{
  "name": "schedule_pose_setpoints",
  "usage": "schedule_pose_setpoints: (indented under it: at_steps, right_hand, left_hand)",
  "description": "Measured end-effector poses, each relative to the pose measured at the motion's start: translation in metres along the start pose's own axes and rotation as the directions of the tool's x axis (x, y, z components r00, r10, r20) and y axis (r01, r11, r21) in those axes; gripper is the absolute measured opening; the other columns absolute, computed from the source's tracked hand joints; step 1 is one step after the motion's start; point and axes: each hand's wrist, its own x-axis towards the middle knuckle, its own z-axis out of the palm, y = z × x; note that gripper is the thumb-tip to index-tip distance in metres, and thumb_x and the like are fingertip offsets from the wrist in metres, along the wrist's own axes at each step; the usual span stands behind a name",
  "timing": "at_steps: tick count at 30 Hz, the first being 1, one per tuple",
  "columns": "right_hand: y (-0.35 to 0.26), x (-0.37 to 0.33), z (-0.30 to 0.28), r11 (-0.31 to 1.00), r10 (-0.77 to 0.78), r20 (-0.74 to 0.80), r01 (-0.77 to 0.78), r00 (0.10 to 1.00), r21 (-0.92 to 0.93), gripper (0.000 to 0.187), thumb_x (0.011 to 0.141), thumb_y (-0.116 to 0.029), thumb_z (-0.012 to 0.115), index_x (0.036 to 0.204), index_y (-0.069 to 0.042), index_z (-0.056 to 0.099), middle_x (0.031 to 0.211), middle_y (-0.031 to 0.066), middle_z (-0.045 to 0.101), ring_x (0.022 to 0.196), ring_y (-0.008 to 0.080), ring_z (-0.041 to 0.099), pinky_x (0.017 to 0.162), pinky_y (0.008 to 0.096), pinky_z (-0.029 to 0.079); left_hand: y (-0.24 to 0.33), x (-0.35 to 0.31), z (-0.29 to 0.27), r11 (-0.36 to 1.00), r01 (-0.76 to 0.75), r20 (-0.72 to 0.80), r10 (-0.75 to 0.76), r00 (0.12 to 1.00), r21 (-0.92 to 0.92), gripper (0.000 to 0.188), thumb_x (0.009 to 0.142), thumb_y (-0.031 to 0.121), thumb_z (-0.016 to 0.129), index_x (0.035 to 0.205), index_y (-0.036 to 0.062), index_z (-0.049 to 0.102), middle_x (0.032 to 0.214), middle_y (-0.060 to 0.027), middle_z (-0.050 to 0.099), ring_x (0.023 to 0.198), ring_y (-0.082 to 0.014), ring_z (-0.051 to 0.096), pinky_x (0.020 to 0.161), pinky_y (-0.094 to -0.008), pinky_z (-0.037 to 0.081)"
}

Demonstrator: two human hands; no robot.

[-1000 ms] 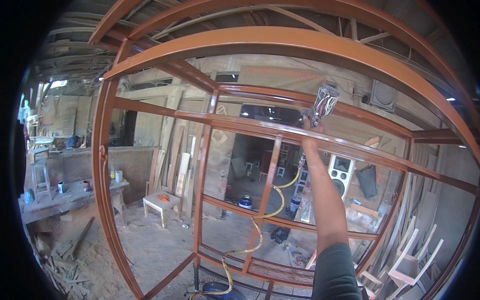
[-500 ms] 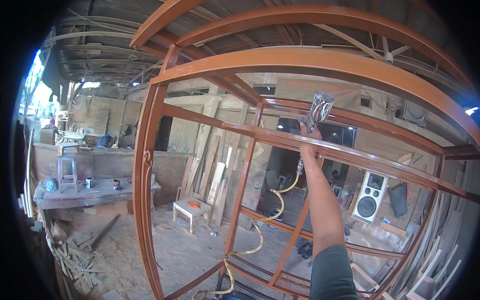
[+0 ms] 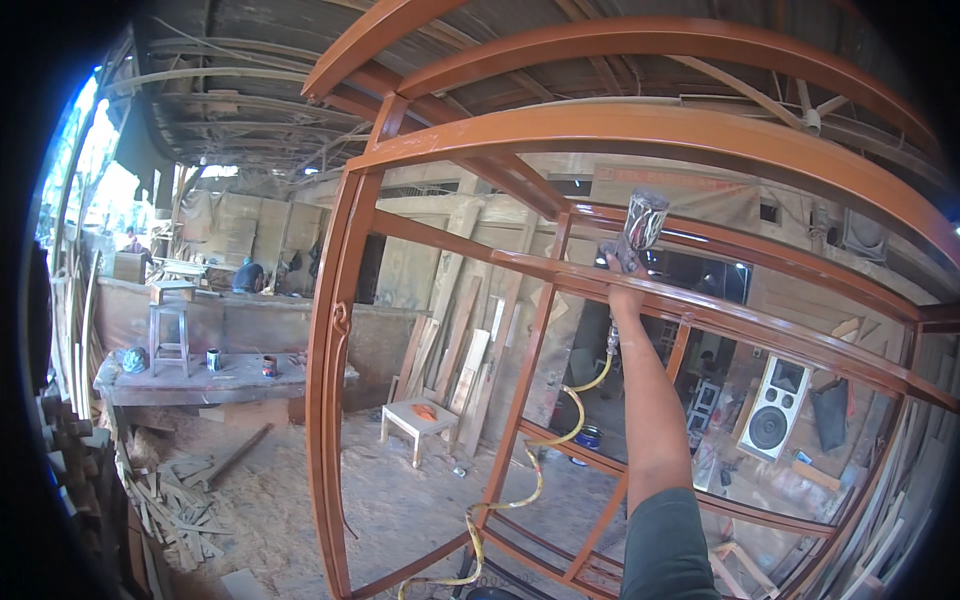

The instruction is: The person spray paints the wooden frame of a cart or furniture piece using a handheld spray gun. They apply paint to various joints and beams by moving the gun along the length of the wooden members.

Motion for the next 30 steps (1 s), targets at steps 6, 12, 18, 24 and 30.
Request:
schedule_pose_setpoints:
  at_steps: [6, 12, 18, 24, 30]
  right_hand:
    - [-0.040, -0.033, -0.025, 0.942, 0.335, 0.065, -0.333, 0.940, -0.038, 0.027, 0.093, -0.018, 0.070, 0.108, 0.004, 0.066, 0.081, 0.0104, 0.068, 0.042, 0.0176, 0.057, 0.033, 0.0293, 0.043]
    - [-0.086, -0.072, -0.044, 0.881, 0.459, 0.147, -0.470, 0.876, 0.051, 0.030, 0.093, -0.022, 0.072, 0.114, -0.001, 0.065, 0.089, 0.0089, 0.071, 0.067, 0.0196, 0.073, 0.034, 0.0275, 0.046]
    - [-0.128, -0.123, -0.106, 0.775, 0.588, 0.259, -0.625, 0.767, 0.092, 0.035, 0.093, -0.029, 0.071, 0.117, -0.004, 0.063, 0.091, 0.0101, 0.072, 0.073, 0.0207, 0.074, 0.039, 0.0265, 0.045]
    - [-0.192, -0.192, -0.140, 0.639, 0.738, 0.311, -0.768, 0.599, -0.035, 0.030, 0.096, -0.027, 0.066, 0.115, -0.005, 0.060, 0.088, 0.0114, 0.072, 0.071, 0.0208, 0.073, 0.040, 0.0277, 0.045]
    - [-0.258, -0.268, -0.179, 0.515, 0.818, 0.363, -0.849, 0.446, -0.118, 0.029, 0.098, -0.026, 0.063, 0.117, -0.004, 0.059, 0.089, 0.0131, 0.072, 0.069, 0.0215, 0.072, 0.039, 0.0282, 0.044]
  left_hand:
    - [0.051, 0.015, 0.030, 0.986, 0.002, -0.079, -0.015, 0.997, -0.165, 0.073, 0.090, 0.021, 0.074, 0.148, -0.0043, 0.037, 0.135, -0.0196, 0.054, 0.122, -0.0293, 0.055, 0.098, -0.0402, 0.048]
    - [0.095, 0.022, 0.071, 0.983, 0.103, -0.438, -0.162, 0.884, -0.154, 0.064, 0.083, 0.014, 0.078, 0.136, -0.0088, 0.052, 0.126, -0.0183, 0.062, 0.120, -0.0267, 0.058, 0.102, -0.0375, 0.045]
    - [0.083, 0.048, 0.013, 0.971, 0.228, -0.038, -0.226, 0.973, 0.077, 0.057, 0.086, 0.004, 0.075, 0.136, -0.0055, 0.049, 0.125, -0.0151, 0.064, 0.117, -0.0228, 0.059, 0.099, -0.0361, 0.048]
    - [0.050, 0.048, -0.027, 0.990, 0.141, 0.077, -0.138, 0.987, -0.026, 0.046, 0.090, 0.006, 0.073, 0.130, -0.0024, 0.051, 0.119, -0.0153, 0.067, 0.116, -0.0238, 0.062, 0.096, -0.0352, 0.050]
    - [0.065, 0.053, -0.052, 0.949, 0.301, 0.098, -0.310, 0.946, 0.092, 0.038, 0.088, 0.009, 0.077, 0.119, -0.0017, 0.056, 0.111, -0.0085, 0.065, 0.111, -0.0181, 0.062, 0.089, -0.0325, 0.052]
